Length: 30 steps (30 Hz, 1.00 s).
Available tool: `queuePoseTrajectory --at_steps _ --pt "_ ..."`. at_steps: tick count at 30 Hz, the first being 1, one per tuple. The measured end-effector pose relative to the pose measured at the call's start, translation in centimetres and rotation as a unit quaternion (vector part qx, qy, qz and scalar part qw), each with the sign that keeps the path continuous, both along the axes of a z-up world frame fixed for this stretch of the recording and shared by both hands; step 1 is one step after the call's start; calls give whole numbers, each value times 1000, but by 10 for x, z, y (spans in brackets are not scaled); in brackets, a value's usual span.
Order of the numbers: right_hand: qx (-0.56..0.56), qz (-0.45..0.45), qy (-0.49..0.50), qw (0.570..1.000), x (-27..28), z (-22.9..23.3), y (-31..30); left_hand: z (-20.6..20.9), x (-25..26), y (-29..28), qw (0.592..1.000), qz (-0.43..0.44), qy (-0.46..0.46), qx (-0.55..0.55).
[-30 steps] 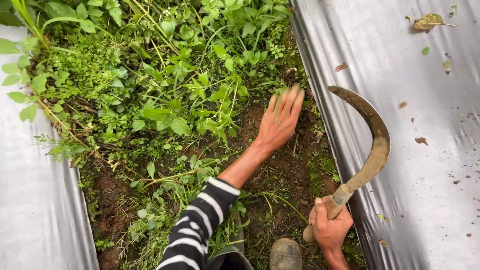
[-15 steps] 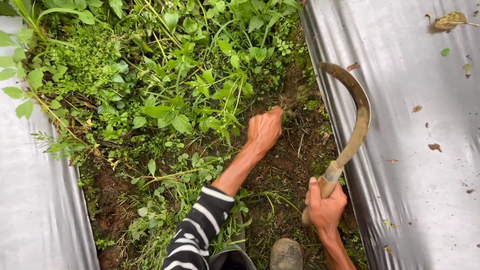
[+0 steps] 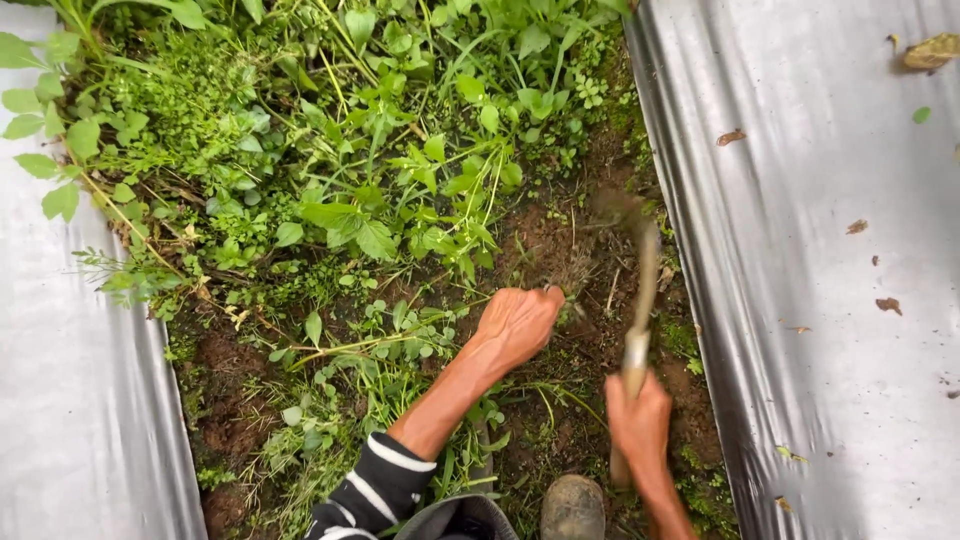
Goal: Weeding a garden bed by cutting plants with a sickle and pulling them out by hand
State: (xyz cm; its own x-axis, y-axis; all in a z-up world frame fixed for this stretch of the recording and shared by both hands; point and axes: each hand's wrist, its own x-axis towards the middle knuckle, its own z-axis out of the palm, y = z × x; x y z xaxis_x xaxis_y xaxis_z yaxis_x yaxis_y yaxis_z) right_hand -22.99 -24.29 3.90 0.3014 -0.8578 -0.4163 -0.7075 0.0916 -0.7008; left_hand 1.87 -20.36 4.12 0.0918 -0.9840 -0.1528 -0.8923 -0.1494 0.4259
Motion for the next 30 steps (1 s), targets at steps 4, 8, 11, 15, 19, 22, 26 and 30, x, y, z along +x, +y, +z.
queuePoseTrajectory --at_steps 4,8,11,15,19,22,26,30 --pt "93 -79 29 992 -28 -12 25 13 -8 21 997 -48 49 36" --pt "-32 -34 -85 995 12 9 -2 19 -7 11 998 -26 12 59" --pt "49 -36 -44 997 3 0 12 28 -7 12 998 -7 -22 61" --pt "49 -66 -48 995 -22 -16 29 9 2 22 995 -24 -78 64" --pt "33 -68 -79 994 21 4 -3 -8 -5 19 996 -27 -29 76" --pt "97 -8 -86 992 19 -3 7 -4 0 18 998 -32 -29 41" --pt "120 -57 -48 990 -6 -11 21 -8 7 26 994 -27 -18 106" --pt "100 -39 -121 987 37 -10 -19 25 7 6 938 66 180 289"
